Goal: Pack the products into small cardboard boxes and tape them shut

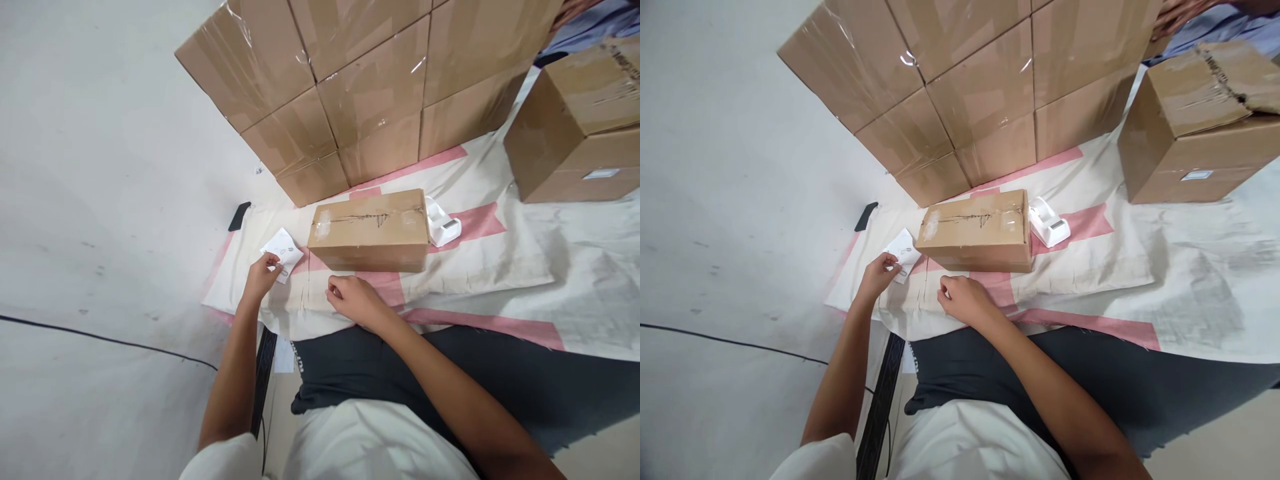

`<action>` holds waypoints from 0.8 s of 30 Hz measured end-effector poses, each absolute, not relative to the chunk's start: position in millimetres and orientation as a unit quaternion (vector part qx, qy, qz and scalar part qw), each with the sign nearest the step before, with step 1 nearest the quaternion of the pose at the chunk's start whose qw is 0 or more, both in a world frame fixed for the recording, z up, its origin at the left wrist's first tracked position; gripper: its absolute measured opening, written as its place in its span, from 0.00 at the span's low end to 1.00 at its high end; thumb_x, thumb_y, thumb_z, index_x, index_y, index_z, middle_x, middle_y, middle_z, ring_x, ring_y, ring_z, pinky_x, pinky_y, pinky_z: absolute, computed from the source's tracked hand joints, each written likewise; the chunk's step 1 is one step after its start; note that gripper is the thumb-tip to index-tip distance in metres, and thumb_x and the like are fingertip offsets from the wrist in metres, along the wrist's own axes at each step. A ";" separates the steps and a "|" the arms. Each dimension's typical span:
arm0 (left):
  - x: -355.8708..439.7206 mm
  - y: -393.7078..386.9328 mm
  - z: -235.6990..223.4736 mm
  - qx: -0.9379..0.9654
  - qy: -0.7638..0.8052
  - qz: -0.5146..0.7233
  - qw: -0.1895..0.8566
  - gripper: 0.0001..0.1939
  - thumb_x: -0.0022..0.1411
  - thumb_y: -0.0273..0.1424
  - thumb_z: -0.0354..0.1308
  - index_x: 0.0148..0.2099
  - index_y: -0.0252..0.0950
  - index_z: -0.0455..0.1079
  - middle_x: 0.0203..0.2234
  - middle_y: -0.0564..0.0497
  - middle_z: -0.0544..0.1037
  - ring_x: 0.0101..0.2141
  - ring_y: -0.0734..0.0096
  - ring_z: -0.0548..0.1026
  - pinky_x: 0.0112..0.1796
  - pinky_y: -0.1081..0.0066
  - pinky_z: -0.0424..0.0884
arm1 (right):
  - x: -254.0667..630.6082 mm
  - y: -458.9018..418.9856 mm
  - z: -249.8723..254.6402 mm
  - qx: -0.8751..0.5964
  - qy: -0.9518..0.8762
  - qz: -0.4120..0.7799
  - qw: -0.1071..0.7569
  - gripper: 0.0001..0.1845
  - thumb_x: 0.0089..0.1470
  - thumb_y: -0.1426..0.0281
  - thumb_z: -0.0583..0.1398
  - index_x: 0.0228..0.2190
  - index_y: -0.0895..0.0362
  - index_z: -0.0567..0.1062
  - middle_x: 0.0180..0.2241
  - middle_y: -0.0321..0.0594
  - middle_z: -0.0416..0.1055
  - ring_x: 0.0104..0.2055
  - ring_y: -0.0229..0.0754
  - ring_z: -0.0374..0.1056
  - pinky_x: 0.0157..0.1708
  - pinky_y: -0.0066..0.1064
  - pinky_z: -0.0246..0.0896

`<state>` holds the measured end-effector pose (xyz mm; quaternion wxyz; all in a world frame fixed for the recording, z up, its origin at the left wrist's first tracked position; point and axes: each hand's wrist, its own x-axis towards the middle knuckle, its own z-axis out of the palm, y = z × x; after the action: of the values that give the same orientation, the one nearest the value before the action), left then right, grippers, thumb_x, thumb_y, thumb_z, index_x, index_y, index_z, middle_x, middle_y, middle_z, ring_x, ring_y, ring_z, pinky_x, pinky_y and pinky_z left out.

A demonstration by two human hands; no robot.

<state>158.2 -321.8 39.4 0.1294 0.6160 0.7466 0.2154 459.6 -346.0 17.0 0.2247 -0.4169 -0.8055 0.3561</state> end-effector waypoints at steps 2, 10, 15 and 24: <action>158.5 -322.7 38.2 0.611 0.746 0.226 0.140 0.12 0.54 0.38 0.60 0.39 0.39 0.70 0.34 0.50 0.79 0.36 0.65 0.77 0.38 0.68 0.70 | 459.6 -346.2 16.7 -0.416 -0.805 0.356 0.227 0.09 0.64 0.68 0.57 0.32 0.56 0.75 0.29 0.39 0.76 0.30 0.39 0.67 0.31 0.30 0.46; 196.5 -345.2 59.0 0.610 0.694 0.306 0.231 0.16 0.58 0.44 0.62 0.43 0.39 0.70 0.36 0.48 0.80 0.40 0.62 0.79 0.39 0.66 0.70 | 459.7 -348.2 20.7 -0.394 -0.764 0.430 0.276 0.09 0.63 0.66 0.61 0.42 0.55 0.78 0.31 0.37 0.77 0.33 0.39 0.69 0.34 0.29 0.52; 245.4 -376.3 85.5 0.669 0.617 0.302 0.284 0.13 0.64 0.41 0.62 0.46 0.41 0.71 0.38 0.48 0.81 0.42 0.61 0.80 0.43 0.64 0.69 | 456.6 -351.1 20.4 -0.357 -0.688 0.509 0.374 0.16 0.61 0.64 0.64 0.49 0.56 0.78 0.31 0.34 0.76 0.28 0.36 0.64 0.34 0.27 0.56; 273.1 -381.9 102.8 0.685 0.614 0.339 0.196 0.12 0.67 0.42 0.61 0.47 0.42 0.71 0.39 0.49 0.83 0.43 0.60 0.80 0.42 0.63 0.71 | 486.5 -352.4 37.6 -0.325 -0.682 0.462 0.464 0.10 0.63 0.66 0.59 0.42 0.57 0.77 0.31 0.35 0.73 0.28 0.36 0.61 0.34 0.27 0.57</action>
<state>273.1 -381.9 102.8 0.1956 0.6848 0.6145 0.3394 486.5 -352.4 37.6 0.4640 -0.3254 -0.6823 0.4618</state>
